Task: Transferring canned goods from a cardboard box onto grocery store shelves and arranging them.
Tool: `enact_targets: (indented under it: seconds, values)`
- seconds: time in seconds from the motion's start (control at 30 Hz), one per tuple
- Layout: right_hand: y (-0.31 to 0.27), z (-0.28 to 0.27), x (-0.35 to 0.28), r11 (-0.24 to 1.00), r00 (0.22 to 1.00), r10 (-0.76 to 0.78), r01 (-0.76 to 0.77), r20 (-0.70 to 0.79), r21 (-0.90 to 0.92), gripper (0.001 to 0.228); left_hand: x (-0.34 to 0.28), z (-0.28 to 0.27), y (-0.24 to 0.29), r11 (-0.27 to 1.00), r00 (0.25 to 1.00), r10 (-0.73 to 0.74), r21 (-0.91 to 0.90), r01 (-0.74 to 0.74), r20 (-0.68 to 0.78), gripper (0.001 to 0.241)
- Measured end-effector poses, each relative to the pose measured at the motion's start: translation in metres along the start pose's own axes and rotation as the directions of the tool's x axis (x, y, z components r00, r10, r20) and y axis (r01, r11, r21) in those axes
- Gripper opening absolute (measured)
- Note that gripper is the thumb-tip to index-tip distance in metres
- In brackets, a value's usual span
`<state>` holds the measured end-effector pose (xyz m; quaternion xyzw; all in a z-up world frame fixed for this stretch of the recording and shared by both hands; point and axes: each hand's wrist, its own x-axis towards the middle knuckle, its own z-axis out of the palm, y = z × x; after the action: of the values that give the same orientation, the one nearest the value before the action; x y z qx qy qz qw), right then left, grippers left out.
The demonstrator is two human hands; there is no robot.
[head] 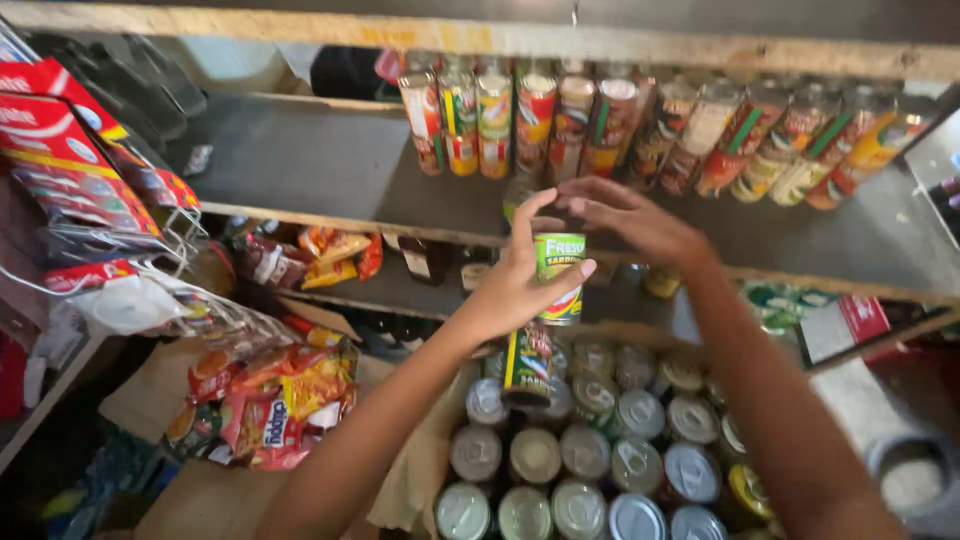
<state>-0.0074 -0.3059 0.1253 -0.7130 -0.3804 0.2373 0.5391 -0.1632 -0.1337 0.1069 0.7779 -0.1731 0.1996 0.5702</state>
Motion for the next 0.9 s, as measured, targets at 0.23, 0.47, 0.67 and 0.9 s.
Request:
enact_targets:
  seconds: [0.23,0.47,0.67,0.9]
  values:
    - [-0.092,0.048,-0.123,0.774,0.856,-0.438,0.515,0.276,-0.369,0.123,-0.035,0.017,0.037,0.851,0.942,-0.264,-0.409,0.329,0.209,0.117]
    - [-0.083,0.092,-0.164,0.694,0.955,-0.286,0.263,0.078,-0.671,0.105,-0.054,-0.002,0.051,0.989,0.943,-0.126,0.116,0.094,0.307,0.110]
    - [-0.049,0.106,-0.152,0.716,0.979,-0.197,0.181,0.053,-0.674,0.101,-0.063,-0.018,0.027,0.853,0.883,-0.028,0.472,-0.223,0.468,0.122]
    - [-0.030,0.099,-0.145,0.815,0.958,-0.227,0.286,0.176,-0.504,0.109,-0.067,-0.023,0.011,0.899,0.817,-0.260,0.438,0.010,0.515,0.122]
